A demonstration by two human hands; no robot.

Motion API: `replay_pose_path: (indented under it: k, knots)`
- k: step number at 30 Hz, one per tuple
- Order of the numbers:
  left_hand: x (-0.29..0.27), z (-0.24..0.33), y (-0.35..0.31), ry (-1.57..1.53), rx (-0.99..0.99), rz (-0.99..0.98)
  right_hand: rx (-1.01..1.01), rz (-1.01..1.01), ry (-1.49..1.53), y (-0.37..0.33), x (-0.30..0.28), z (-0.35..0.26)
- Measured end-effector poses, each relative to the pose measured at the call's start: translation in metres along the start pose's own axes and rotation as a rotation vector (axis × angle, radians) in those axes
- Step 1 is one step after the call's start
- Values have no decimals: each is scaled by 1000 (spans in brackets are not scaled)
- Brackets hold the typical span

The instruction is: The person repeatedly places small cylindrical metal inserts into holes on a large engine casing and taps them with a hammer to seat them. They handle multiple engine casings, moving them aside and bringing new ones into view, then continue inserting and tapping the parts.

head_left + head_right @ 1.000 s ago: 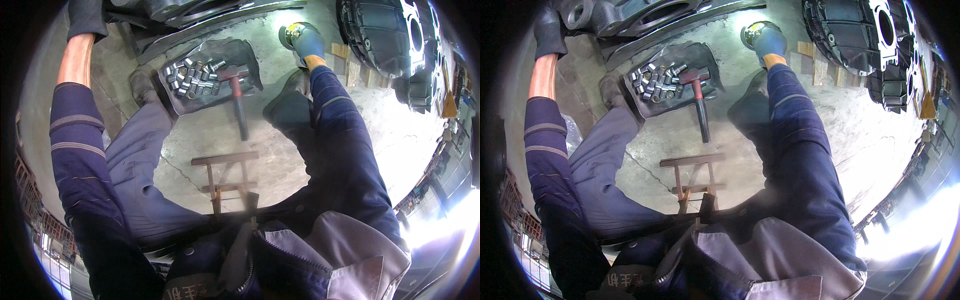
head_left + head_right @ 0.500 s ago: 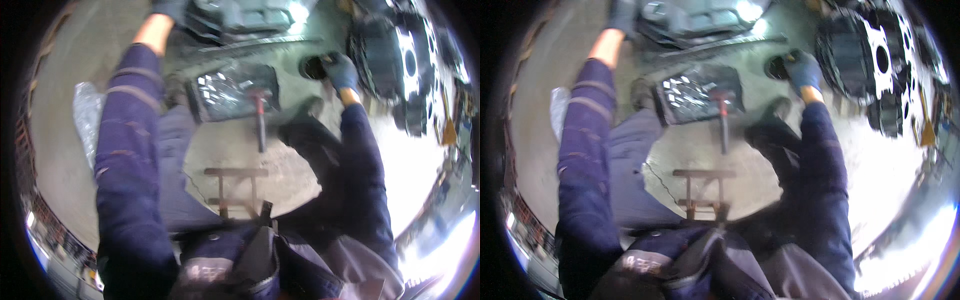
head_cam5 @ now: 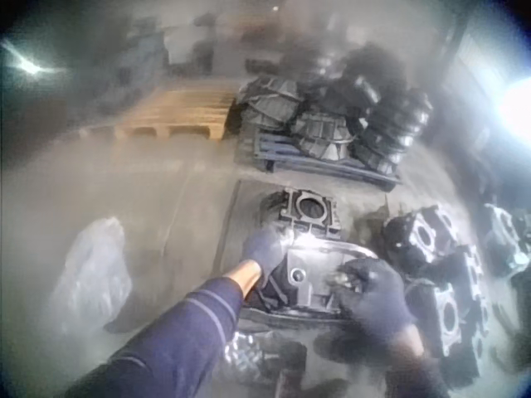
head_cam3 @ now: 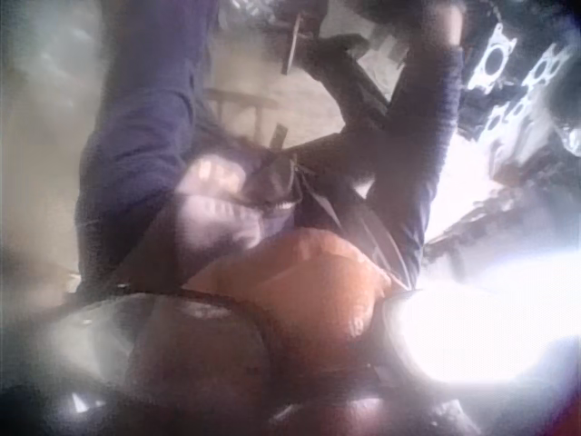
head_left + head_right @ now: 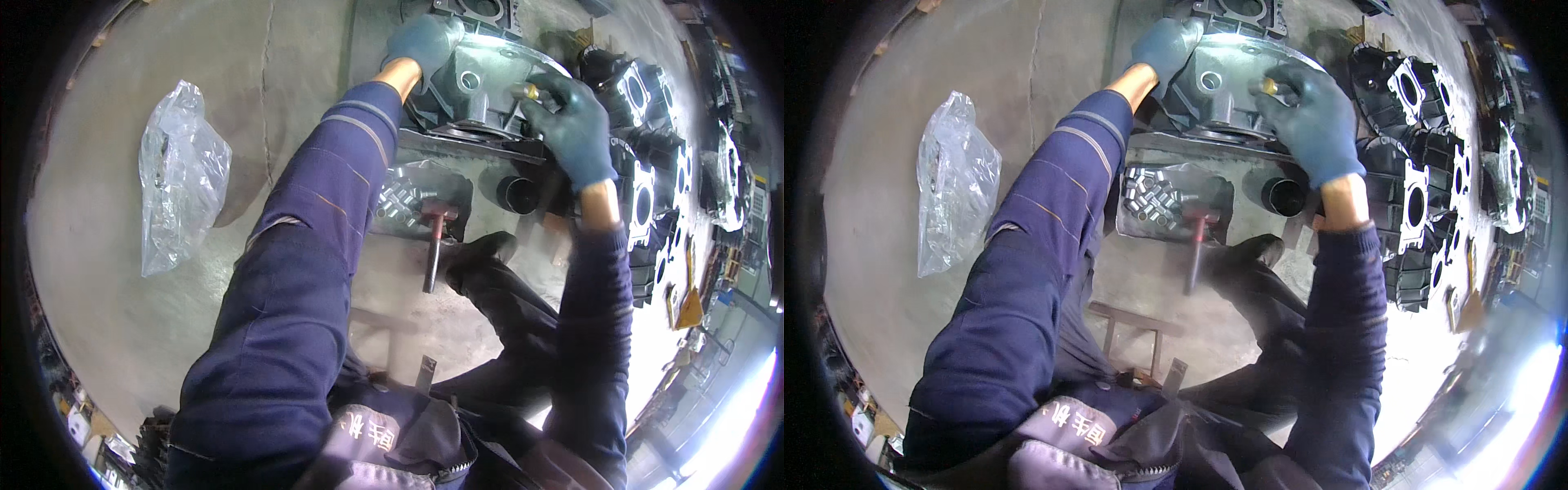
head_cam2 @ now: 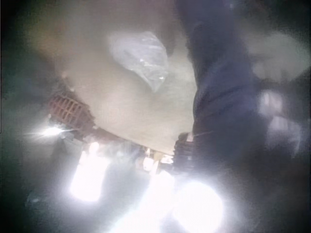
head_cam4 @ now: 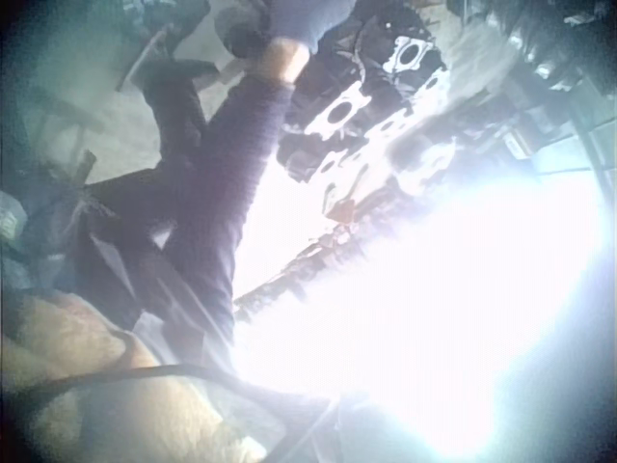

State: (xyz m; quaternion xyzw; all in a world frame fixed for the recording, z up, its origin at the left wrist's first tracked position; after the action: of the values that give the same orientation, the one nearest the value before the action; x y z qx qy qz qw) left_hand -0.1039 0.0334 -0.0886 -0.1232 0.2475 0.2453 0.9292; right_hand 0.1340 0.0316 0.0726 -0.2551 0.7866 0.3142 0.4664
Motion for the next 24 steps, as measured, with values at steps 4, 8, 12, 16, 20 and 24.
replay_pose_path:
  k: [4,8,12,16,20,24]
  knots:
    - [-2,-2,5,0,103,101,30,-155,-24,22,37,-13]
    - [4,8,7,83,98,-12,-57,-183,-181,33,53,-22]
    - [-9,20,-3,29,132,46,-15,-242,-309,38,62,-21]
    - [-14,25,-8,80,164,54,36,-303,-341,41,69,-19]
    - [-10,22,-4,99,120,22,9,-303,-352,41,72,-19]
    - [-9,20,-2,59,123,66,21,-308,-359,41,75,-18]
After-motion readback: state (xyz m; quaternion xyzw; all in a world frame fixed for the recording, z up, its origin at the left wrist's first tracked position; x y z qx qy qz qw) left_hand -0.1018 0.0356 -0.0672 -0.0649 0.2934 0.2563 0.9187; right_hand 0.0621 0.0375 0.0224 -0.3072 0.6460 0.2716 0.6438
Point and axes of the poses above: each hand's wrist, its own y-axis towards the middle knuckle, its own x-axis out of the palm, z = x × y, the point moved 8 cm from there along y, towards the middle knuckle, and after that the axes turned 8 degrees about -y, right-handed, at the moved point
